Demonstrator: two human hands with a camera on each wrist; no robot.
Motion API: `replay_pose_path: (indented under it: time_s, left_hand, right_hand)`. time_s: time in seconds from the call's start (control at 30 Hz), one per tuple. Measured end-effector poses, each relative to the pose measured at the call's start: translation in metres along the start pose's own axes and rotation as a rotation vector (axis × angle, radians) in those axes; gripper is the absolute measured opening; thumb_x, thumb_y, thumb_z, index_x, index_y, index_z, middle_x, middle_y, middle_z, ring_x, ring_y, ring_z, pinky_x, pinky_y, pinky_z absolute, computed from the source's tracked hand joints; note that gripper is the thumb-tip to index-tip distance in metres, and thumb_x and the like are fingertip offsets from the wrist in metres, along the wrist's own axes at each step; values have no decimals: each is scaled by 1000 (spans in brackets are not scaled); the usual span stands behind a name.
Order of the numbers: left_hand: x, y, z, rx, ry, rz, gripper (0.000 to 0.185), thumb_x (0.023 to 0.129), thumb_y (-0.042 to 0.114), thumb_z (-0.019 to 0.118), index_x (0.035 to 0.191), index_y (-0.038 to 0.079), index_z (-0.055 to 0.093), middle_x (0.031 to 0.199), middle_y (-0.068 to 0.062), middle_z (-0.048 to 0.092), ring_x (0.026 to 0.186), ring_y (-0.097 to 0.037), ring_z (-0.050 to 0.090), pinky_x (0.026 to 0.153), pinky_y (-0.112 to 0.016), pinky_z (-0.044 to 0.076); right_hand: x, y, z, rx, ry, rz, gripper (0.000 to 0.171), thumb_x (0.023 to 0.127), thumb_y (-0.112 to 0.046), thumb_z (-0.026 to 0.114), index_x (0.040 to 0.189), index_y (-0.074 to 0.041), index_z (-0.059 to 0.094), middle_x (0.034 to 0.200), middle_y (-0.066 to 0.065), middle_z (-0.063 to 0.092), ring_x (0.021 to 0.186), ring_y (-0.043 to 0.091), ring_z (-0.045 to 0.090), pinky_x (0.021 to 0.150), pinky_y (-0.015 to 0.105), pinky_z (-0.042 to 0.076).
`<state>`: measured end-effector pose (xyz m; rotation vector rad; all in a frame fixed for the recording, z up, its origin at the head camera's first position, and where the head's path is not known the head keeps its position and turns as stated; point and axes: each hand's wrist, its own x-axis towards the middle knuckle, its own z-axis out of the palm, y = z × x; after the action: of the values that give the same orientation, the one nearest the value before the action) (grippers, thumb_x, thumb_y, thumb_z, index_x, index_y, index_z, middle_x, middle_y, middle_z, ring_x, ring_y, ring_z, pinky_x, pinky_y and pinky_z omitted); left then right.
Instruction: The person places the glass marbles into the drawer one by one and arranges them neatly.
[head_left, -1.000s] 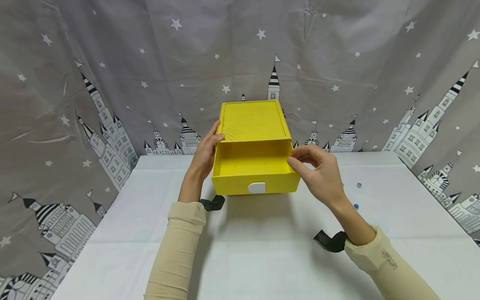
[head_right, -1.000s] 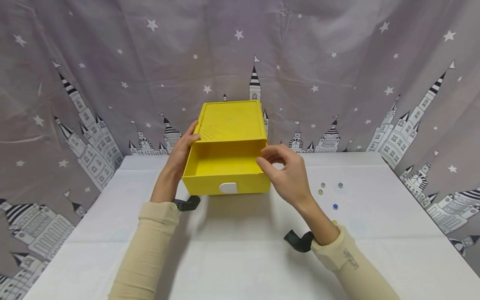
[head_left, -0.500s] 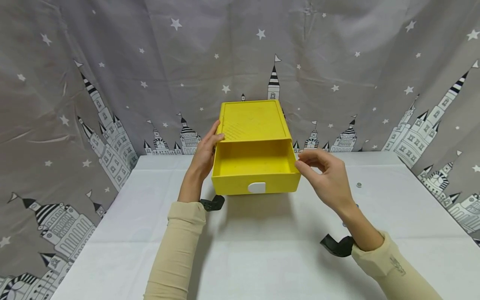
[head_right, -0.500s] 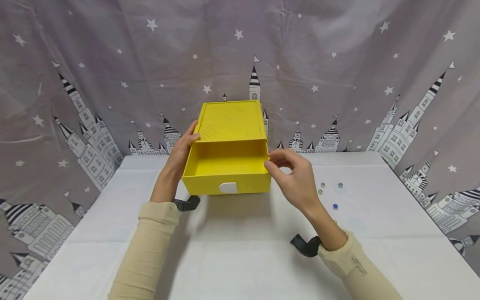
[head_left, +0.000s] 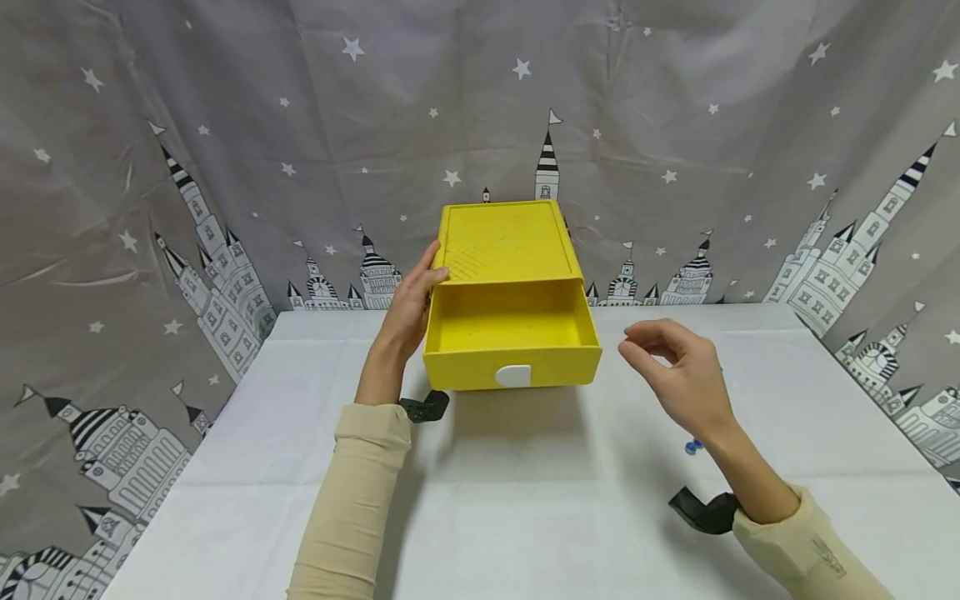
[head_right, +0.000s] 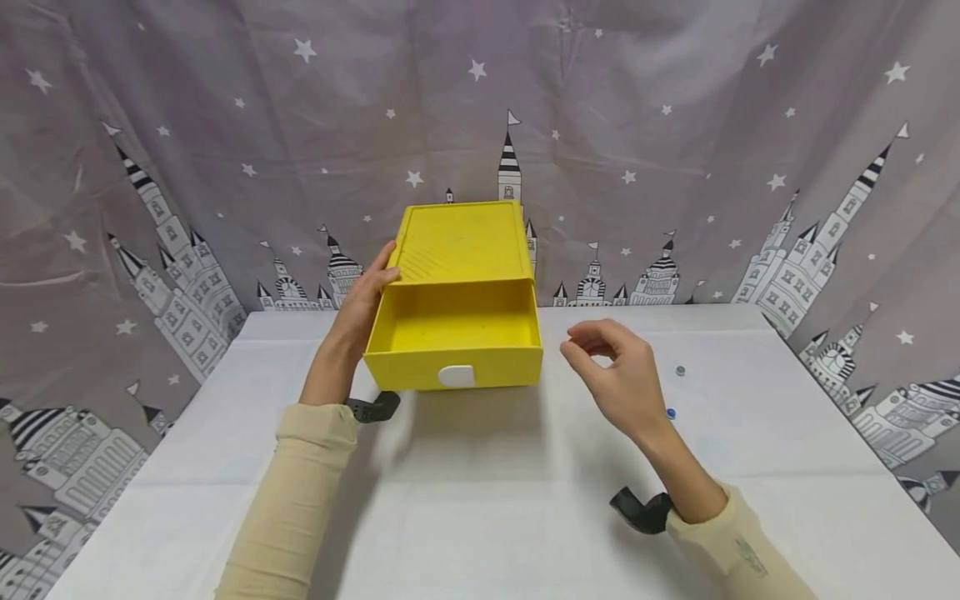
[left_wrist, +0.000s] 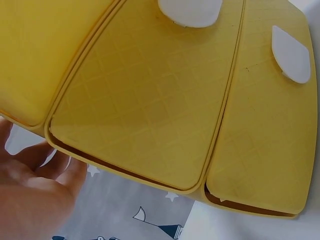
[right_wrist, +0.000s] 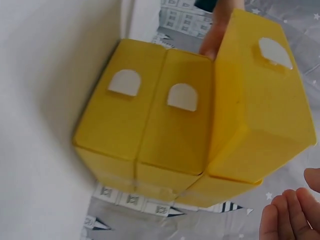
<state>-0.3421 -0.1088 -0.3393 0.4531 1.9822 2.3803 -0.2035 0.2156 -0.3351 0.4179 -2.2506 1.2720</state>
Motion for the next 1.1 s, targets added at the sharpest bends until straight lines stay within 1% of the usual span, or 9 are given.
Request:
replay_pose_path:
  time_s: [0.17,0.37,0.67,0.87,1.1]
  left_hand:
    - [0,0,0,0,-5,1,63,100,22,50,158,26,24,163,5,17,146,-12,19,116,-32,22]
    - [0,1,0,-10,5,1,63,100,21,50,158,26,25,163,5,17,146,-11,19,117,-32,20]
    - [2,0,1,-10,10,2,62,100,19,50,158,24,26,163,4,17,147,-11,17,118,-32,16]
    - [1,1,2,-11,11,3,62,101,20,50,158,25,26,163,4,18,146,-12,18,118,-32,18]
    - [0,1,1,-5,4,-3,63,101,20,50,158,25,25,164,4,15,147,-12,17,117,-32,18]
  right_hand:
    - [-10,10,-9,-45,-22,35,15,92,-8,69,105,0,70,98,8,69,87,3,60,83,11,46]
    - [-19,22,-16,-85,-40,43,14,92,-8,68,104,0,69,97,6,68,86,1,61,80,11,46]
    - [-36,33,-23,-95,-67,57,13,90,-7,70,102,-1,70,96,5,70,85,2,62,79,11,47]
    - [-46,41,-25,-121,-75,84,13,90,-8,71,101,-2,71,95,4,70,83,1,62,79,10,46]
    - [-53,51,-28,-130,-64,99,14,89,-7,72,102,-3,71,95,5,70,82,0,62,77,10,46]
